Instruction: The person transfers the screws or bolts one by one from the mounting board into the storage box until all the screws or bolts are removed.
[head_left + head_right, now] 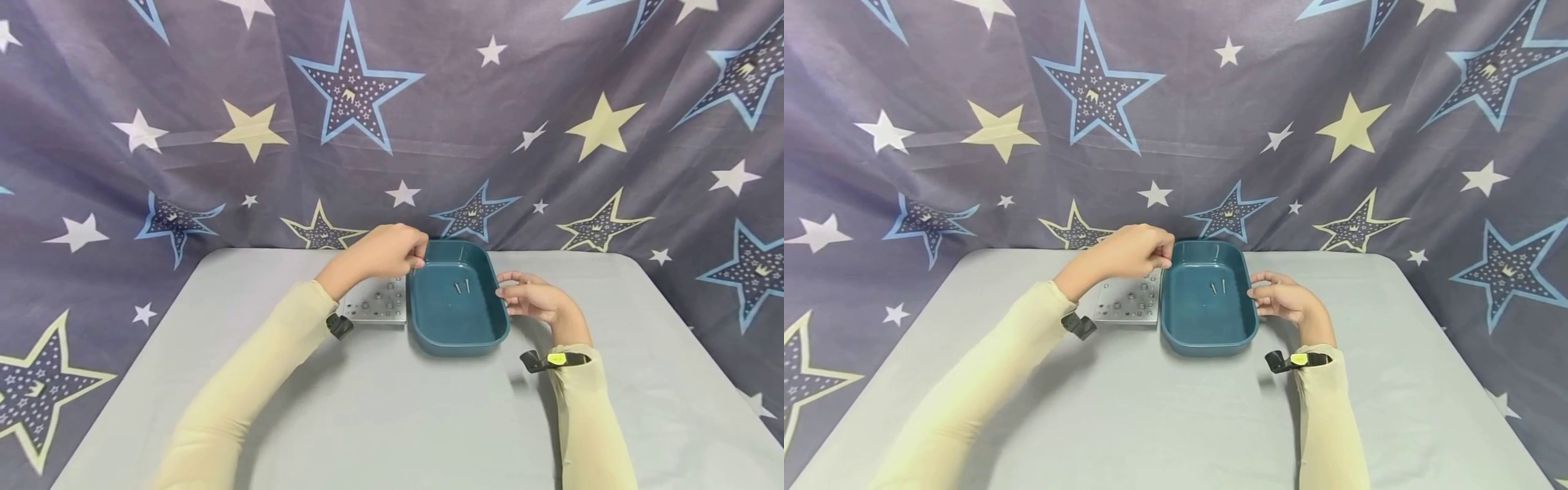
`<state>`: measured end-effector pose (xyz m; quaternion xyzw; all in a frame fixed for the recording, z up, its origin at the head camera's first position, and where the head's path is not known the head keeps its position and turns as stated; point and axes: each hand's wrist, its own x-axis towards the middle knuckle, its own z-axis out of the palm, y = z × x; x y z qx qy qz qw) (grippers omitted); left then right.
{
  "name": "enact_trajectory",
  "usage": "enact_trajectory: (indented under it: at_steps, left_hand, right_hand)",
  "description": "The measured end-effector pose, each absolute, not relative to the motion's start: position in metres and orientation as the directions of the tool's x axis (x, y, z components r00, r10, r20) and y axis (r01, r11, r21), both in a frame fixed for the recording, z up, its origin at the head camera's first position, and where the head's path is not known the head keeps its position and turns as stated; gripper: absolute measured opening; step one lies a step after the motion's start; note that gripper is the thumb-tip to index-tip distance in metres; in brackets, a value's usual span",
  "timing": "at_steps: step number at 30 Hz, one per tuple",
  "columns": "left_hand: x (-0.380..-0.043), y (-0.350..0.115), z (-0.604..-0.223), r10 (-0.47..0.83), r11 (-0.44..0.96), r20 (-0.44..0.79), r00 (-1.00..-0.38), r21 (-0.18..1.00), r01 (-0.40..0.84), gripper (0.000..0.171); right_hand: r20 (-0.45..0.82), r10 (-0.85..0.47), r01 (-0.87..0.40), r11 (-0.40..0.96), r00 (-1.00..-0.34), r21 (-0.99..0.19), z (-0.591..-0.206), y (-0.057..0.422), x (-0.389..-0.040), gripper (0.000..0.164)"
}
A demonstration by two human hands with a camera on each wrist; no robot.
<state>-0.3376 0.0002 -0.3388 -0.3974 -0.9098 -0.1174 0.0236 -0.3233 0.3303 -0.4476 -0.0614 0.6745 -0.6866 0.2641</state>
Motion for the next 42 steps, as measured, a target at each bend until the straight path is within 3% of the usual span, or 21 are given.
enact_trajectory:
  at_steps: [8,17,33,37,42]
  left_hand:
    - [-0.351,0.029,-0.319,0.743,0.635,0.037,-0.668,0.273,0.722,0.01]
    - [-0.37,0.059,-0.313,0.76,0.613,-0.013,-0.65,0.348,0.709,0.016]
    - [-0.391,0.079,-0.327,0.68,0.681,-0.14,-0.72,0.484,0.55,0.024]
    - [-0.396,0.083,-0.333,0.62,0.745,-0.201,-0.758,0.452,0.49,0.025]
    - [-0.402,0.09,-0.341,0.547,0.829,-0.266,-0.794,0.306,0.468,0.029]
  right_hand:
    - [-0.277,-0.434,0.279,0.06,-0.857,-0.958,-0.449,0.331,-0.324,0.026]
    - [-0.278,-0.44,0.282,0.059,-0.854,-0.958,-0.446,0.329,-0.325,0.028]
    - [-0.28,-0.441,0.302,0.022,-0.853,-0.953,-0.448,0.33,-0.324,0.027]
    - [-0.278,-0.442,0.302,0.016,-0.853,-0.953,-0.448,0.33,-0.325,0.027]
    - [-0.274,-0.447,0.301,0.011,-0.851,-0.953,-0.448,0.331,-0.324,0.026]
